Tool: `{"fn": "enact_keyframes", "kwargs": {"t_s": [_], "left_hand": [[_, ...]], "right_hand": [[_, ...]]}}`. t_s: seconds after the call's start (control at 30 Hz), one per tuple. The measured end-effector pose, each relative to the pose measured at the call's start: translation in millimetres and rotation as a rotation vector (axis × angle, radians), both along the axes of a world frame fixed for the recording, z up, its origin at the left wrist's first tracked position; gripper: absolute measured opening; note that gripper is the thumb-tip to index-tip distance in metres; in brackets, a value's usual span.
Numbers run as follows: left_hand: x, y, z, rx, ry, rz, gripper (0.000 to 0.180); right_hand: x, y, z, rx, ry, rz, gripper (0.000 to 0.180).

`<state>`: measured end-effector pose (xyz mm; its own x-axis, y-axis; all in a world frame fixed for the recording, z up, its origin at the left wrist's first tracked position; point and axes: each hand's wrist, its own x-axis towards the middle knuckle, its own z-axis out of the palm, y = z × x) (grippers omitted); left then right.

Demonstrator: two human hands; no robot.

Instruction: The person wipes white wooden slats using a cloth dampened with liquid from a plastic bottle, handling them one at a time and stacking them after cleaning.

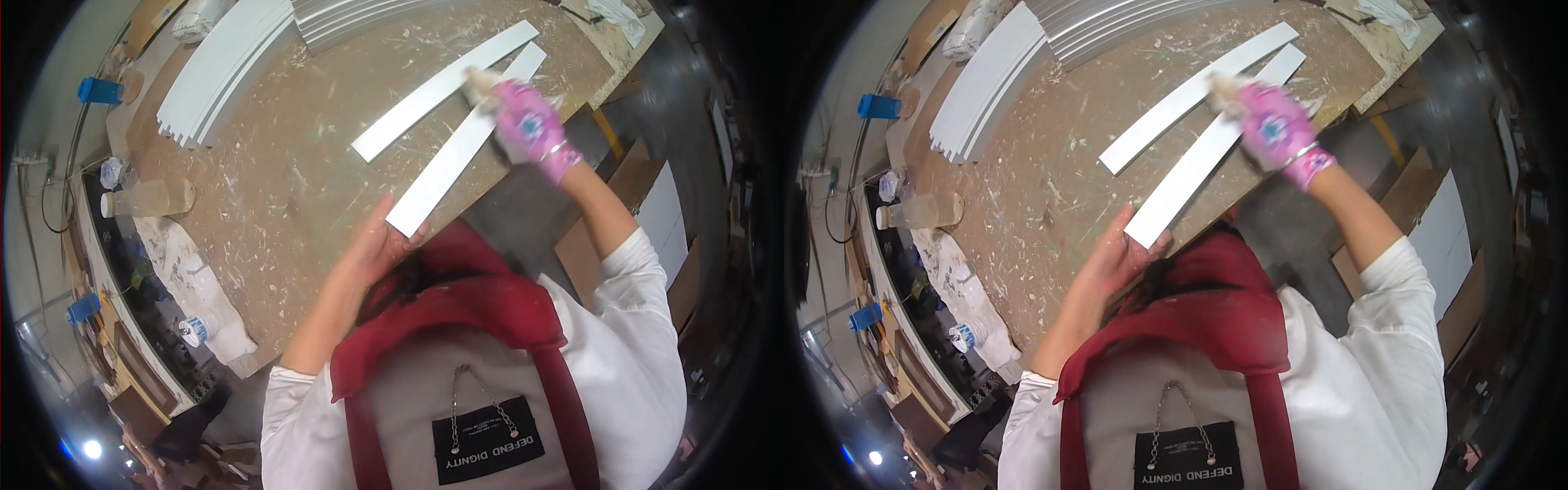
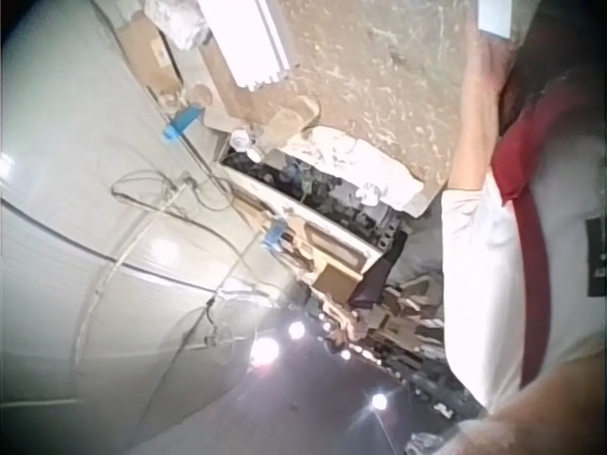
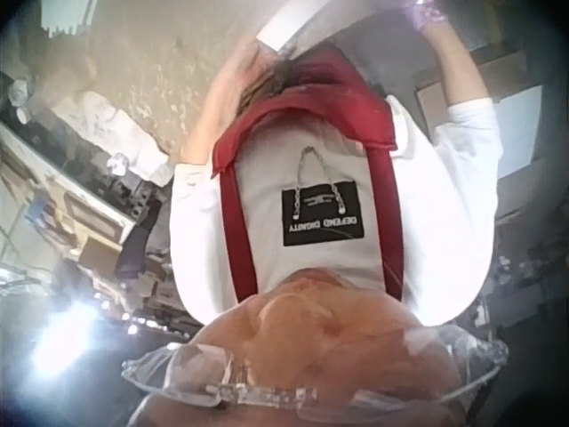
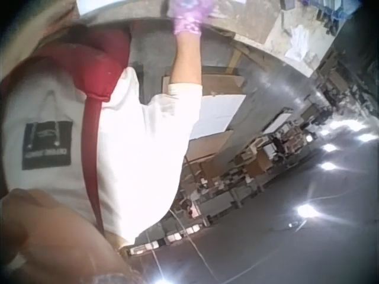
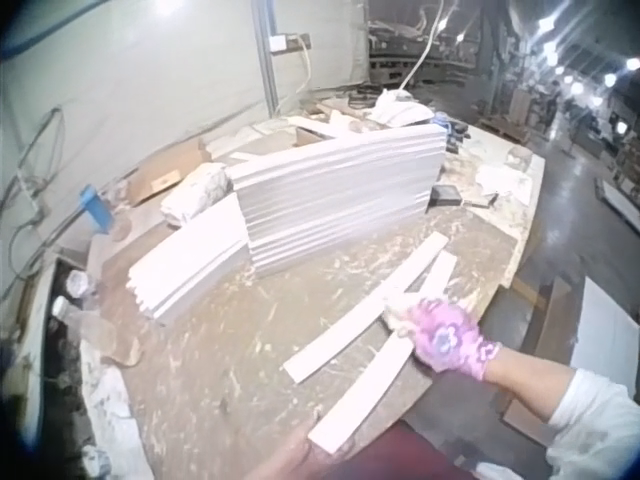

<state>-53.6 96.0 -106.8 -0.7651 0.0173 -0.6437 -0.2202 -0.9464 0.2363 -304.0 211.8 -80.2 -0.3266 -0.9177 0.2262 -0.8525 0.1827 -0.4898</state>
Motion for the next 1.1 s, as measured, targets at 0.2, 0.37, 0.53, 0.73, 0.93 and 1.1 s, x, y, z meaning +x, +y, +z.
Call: {"fn": "enact_keyframes", "kwargs": {"t_s": [0.2, 0.37, 0.53, 0.73, 0.93, 1.1], "left_hand": [[3, -8, 10, -0.145, -0.088, -0.039, 0.048], [21, -9, -27, 0.04, 0.293, -0.104, 0.044], [3, -9, 21, -0.294, -0.085, -0.107, 0.035], [16, 2, 33, -0.3, -0.073, -0.073, 0.044], [35, -5, 31, -0.562, -0.139, -0.283, 0.035], [53, -7, 25, -0.407, -0.176, -0.316, 0.034]], "right_hand": [[102, -29, -20, -0.335, -0.017, -0.11, 0.022], [39, -7, 35, 0.234, -0.045, 0.113, 0.018], [96, -14, 1, -0.064, 0.095, 0.34, 0.017], [7, 0, 35, 0.165, -0.036, -0.03, 0.024], [71, -7, -40, -0.015, -0.3, 0.116, 0.04], [-108, 22, -25, 0.337, -0.044, -0.623, 0.029]]}}
